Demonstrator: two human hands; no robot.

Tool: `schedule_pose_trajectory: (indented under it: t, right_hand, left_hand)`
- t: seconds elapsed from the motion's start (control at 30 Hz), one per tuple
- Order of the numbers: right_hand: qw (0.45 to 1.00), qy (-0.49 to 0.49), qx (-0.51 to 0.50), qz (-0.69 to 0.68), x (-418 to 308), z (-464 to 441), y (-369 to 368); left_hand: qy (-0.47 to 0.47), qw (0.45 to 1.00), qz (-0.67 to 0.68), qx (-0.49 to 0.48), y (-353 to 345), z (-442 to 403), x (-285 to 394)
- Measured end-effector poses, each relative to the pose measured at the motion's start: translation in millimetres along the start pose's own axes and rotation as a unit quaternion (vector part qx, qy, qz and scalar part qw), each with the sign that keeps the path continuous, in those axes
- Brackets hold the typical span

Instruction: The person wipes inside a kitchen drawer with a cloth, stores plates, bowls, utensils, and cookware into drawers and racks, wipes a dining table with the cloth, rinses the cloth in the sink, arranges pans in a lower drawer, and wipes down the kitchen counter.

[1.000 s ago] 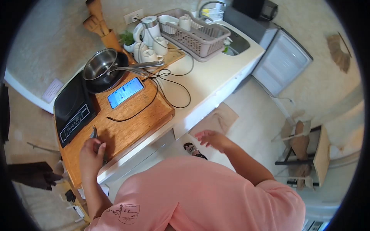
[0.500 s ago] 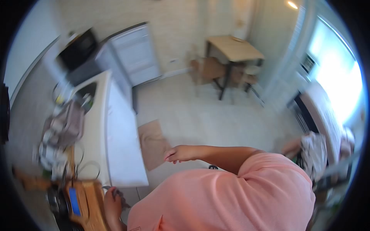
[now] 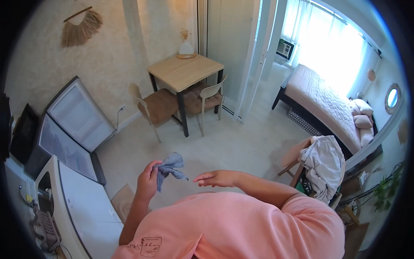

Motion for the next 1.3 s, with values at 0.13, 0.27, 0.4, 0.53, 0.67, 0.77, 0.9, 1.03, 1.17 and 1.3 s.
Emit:
schedule_pose_trajectory:
  t: [0.13, 0.27, 0.4, 0.53, 0.67, 0.77, 0.9, 1.03, 1.17, 1.3]
  right_hand:
    - [0.996, 0.045, -0.013, -0.071, -15.7, -48.2, 61.2]
    - [0.964, 0.056, 0.019, -0.259, 2.9, -133.0, 136.2]
    - [0.938, 0.03, 0.075, -0.337, 21.0, -215.2, 218.2]
    - [0.937, -0.063, 0.182, -0.29, 7.0, -274.5, 294.7]
    - [0.741, 0.055, 0.298, -0.6, -14.8, -314.0, 369.9]
    - [0.798, 0.098, 0.404, -0.436, -45.1, -319.8, 449.4]
    - [0.871, 0.098, 0.477, -0.06, -73.5, -345.4, 578.1]
    - [0.866, 0.127, 0.42, 0.24, -74.2, -424.8, 707.2]
    - [0.873, 0.13, 0.375, 0.285, -62.3, -543.0, 794.0]
    - [0.861, 0.141, 0.227, 0.433, -89.0, -630.0, 786.4]
  left_hand:
    - [-0.132, 0.988, -0.037, -0.067, -53.7, -107.9, 8.7]
    - [-0.141, 0.961, -0.059, -0.23, -100.8, -218.1, 0.1]
    - [-0.214, 0.89, -0.166, -0.366, -139.9, -343.9, -19.9]
    - [-0.28, 0.773, -0.22, -0.525, -159.9, -458.9, -1.8]
    - [-0.439, 0.699, -0.122, -0.551, -173.6, -538.1, 21.7]
    - [-0.416, 0.649, -0.126, -0.625, -173.2, -582.8, 37.5]
    - [-0.369, 0.715, -0.053, -0.592, -186.1, -668.4, -21.4]
    - [-0.077, 0.855, 0.023, -0.512, -168.0, -770.8, -81.0]
    - [0.055, 0.953, -0.026, -0.297, -163.4, -840.6, -184.5]
    - [0.399, 0.897, 0.181, 0.062, -169.5, -875.4, -252.0]
Point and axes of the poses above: each hand's wrist, its own z-axis away from the middle knuckle, its own y-axis out of the back of the hand, x = y × z, the point moved 2 cm from there along -z, towards the middle knuckle, and after that the axes turned 3 degrees about -y, right-handed, at the moved point
